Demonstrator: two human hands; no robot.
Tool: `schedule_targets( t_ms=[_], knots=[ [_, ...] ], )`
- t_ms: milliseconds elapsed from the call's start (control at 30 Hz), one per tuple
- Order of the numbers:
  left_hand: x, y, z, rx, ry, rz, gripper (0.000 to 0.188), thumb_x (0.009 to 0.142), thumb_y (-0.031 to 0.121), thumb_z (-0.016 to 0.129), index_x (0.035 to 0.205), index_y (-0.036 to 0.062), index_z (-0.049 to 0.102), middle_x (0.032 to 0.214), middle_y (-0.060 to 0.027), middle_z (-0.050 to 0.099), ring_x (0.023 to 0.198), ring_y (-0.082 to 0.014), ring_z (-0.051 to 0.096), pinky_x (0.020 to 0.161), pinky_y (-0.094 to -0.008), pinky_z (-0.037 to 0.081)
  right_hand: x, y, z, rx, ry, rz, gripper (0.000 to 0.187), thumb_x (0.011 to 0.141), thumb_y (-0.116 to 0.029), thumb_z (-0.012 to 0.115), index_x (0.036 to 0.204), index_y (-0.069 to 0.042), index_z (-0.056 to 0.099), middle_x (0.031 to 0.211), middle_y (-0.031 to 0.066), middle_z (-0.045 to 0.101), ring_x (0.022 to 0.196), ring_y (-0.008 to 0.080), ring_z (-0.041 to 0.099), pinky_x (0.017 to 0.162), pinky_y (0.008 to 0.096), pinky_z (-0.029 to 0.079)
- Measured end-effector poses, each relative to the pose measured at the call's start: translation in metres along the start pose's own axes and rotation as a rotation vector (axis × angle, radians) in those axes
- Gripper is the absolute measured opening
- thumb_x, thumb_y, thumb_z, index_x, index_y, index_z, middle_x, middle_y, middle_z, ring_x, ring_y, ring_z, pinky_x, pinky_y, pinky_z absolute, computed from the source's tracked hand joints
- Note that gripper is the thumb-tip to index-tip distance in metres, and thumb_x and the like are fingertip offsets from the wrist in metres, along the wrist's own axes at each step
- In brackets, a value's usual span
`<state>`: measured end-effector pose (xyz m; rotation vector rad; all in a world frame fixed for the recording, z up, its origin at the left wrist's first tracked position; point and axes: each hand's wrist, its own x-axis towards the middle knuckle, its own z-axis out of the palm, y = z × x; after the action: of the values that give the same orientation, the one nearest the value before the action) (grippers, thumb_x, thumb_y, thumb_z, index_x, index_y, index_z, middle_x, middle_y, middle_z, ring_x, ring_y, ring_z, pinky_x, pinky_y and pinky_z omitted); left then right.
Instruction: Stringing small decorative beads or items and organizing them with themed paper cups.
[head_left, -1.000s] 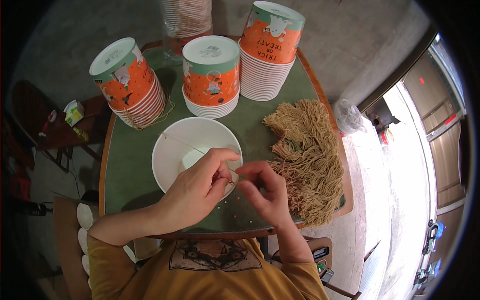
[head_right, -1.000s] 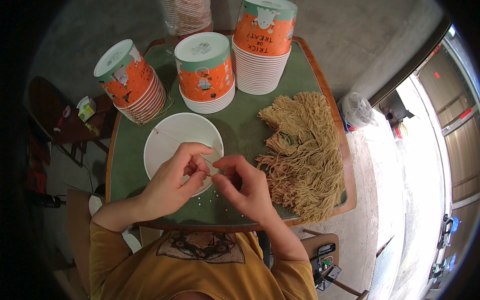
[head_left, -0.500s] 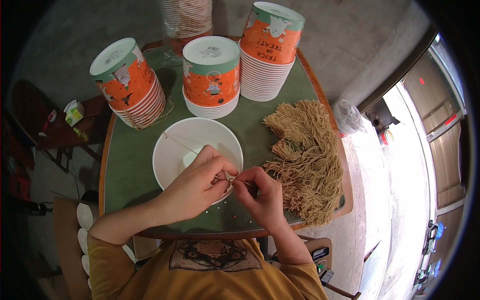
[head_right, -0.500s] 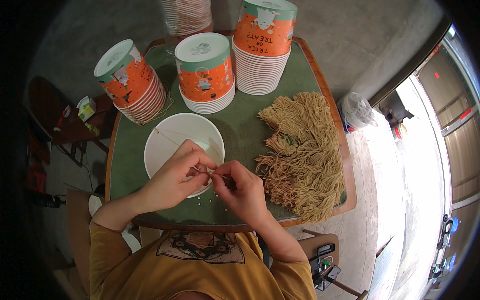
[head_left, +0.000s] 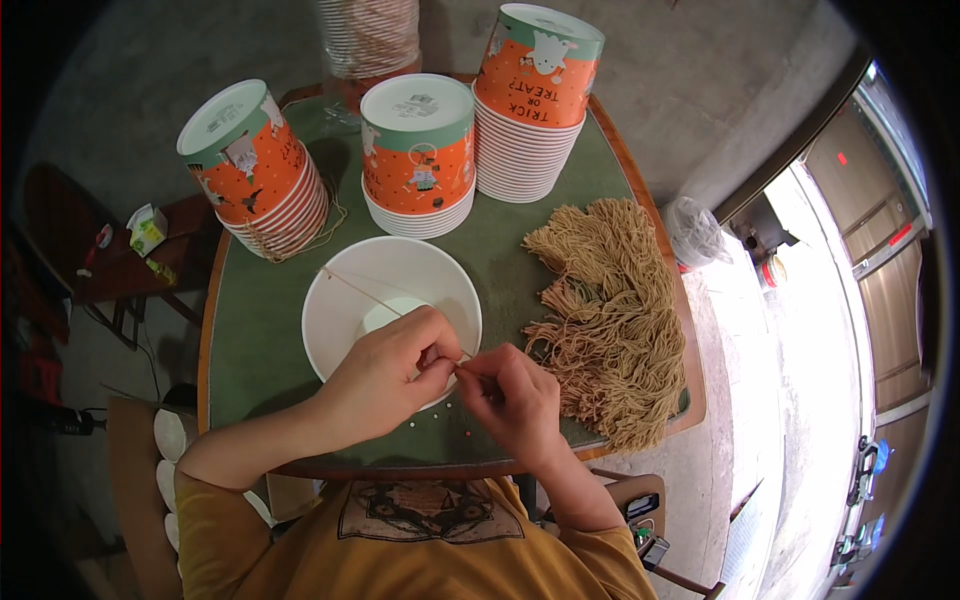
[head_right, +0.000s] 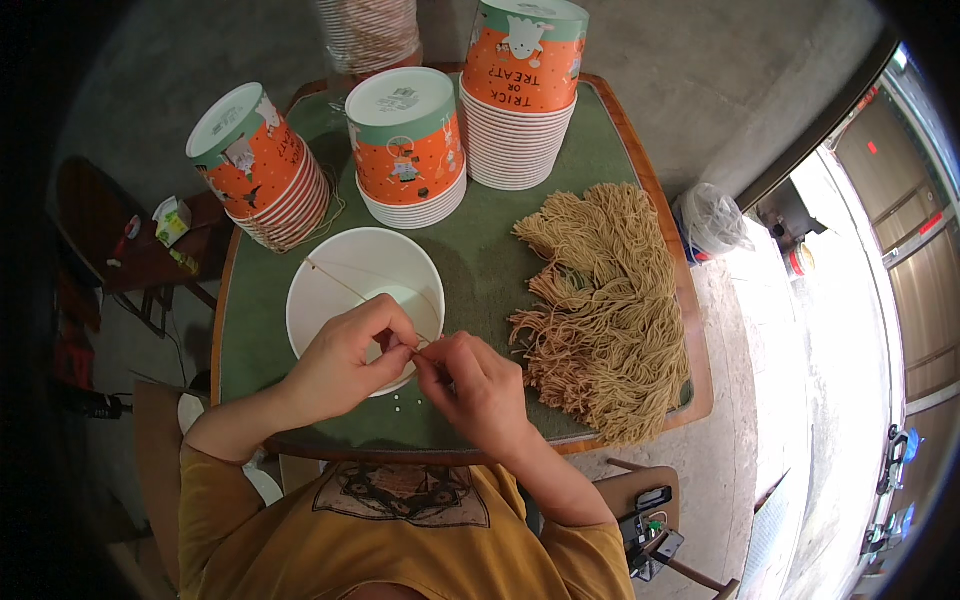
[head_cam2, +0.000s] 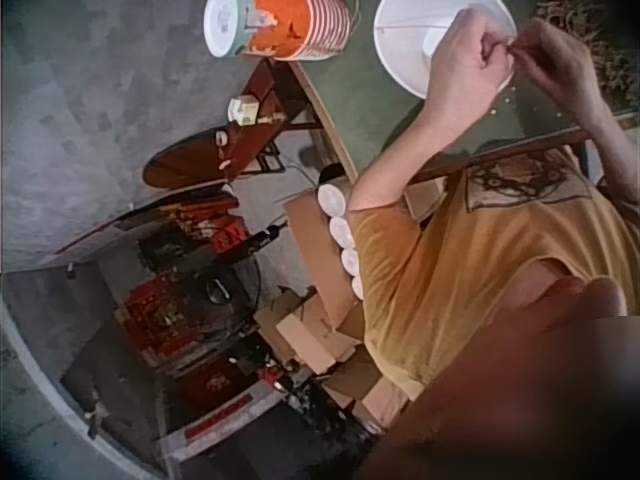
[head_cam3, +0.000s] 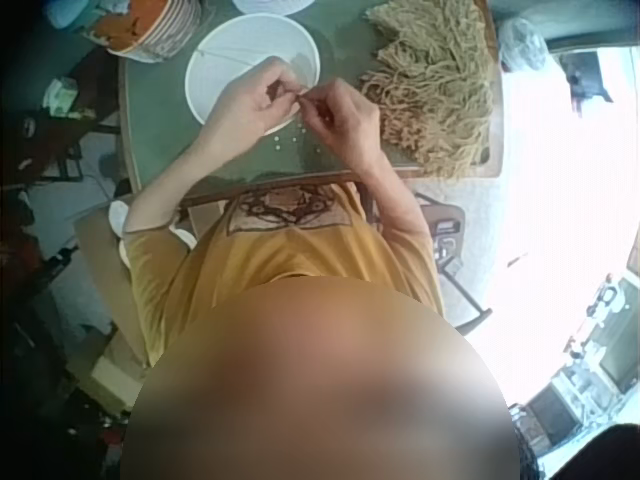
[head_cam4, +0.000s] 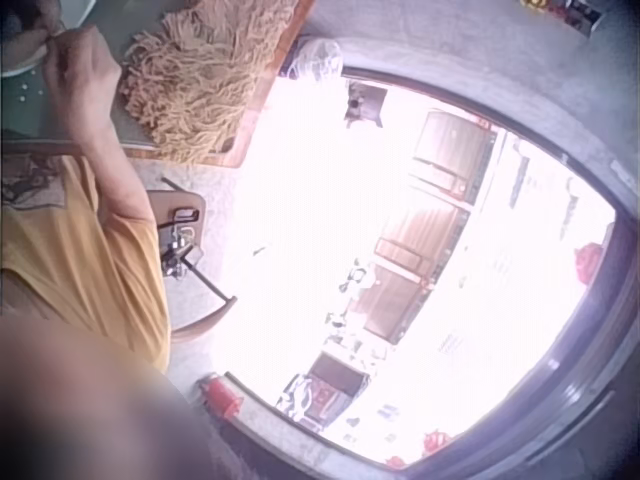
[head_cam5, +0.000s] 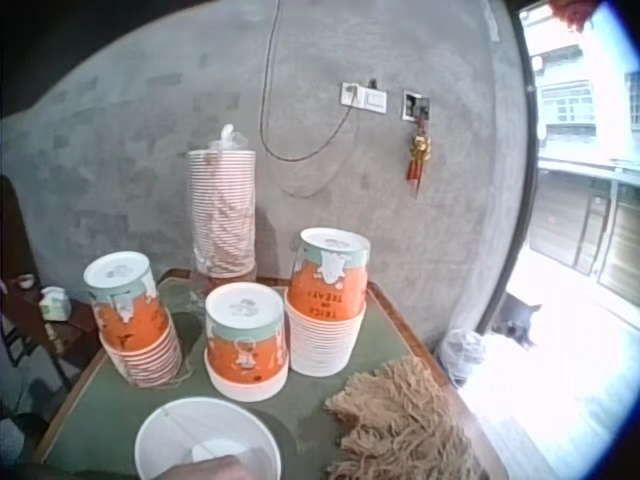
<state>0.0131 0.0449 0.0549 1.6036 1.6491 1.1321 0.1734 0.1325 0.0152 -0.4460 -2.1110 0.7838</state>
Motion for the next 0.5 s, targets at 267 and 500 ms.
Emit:
schedule_targets(
  t_ms=[267, 500],
  knots=[
    [0.0012, -0.0074, -0.0029, -0.241, -0.068, -0.092, 0.015, 0.087, -0.005, 0.060, 0.097, 0.0037, 0.052, 0.095, -0.0016, 0.057, 0.087, -0.0094, 0.056, 0.080, -0.0254, 0.047, -0.0007, -0.0016, 0.0005, 0.057, 0.010, 0.014, 0.014, 0.081, 0.001, 0.071, 0.087, -0.004, 0.059, 0.070, 0.0032, 0.057, 0.054, 0.0101, 0.054, 0.050, 0.0244, 0.045],
    [0.0032, -0.0020, -0.0025, -0.253, -0.078, -0.035, 0.025, 0.088, -0.004, 0.060, 0.108, 0.0061, 0.047, 0.091, -0.0014, 0.057, 0.085, -0.0086, 0.056, 0.079, -0.0268, 0.047, -0.0039, 0.0041, 0.0023, 0.439, -0.054, 0.389, 0.007, 0.092, -0.007, 0.063, 0.094, -0.002, 0.057, 0.077, 0.0034, 0.063, 0.063, 0.0074, 0.058, 0.056, 0.0228, 0.047]
  ],
)
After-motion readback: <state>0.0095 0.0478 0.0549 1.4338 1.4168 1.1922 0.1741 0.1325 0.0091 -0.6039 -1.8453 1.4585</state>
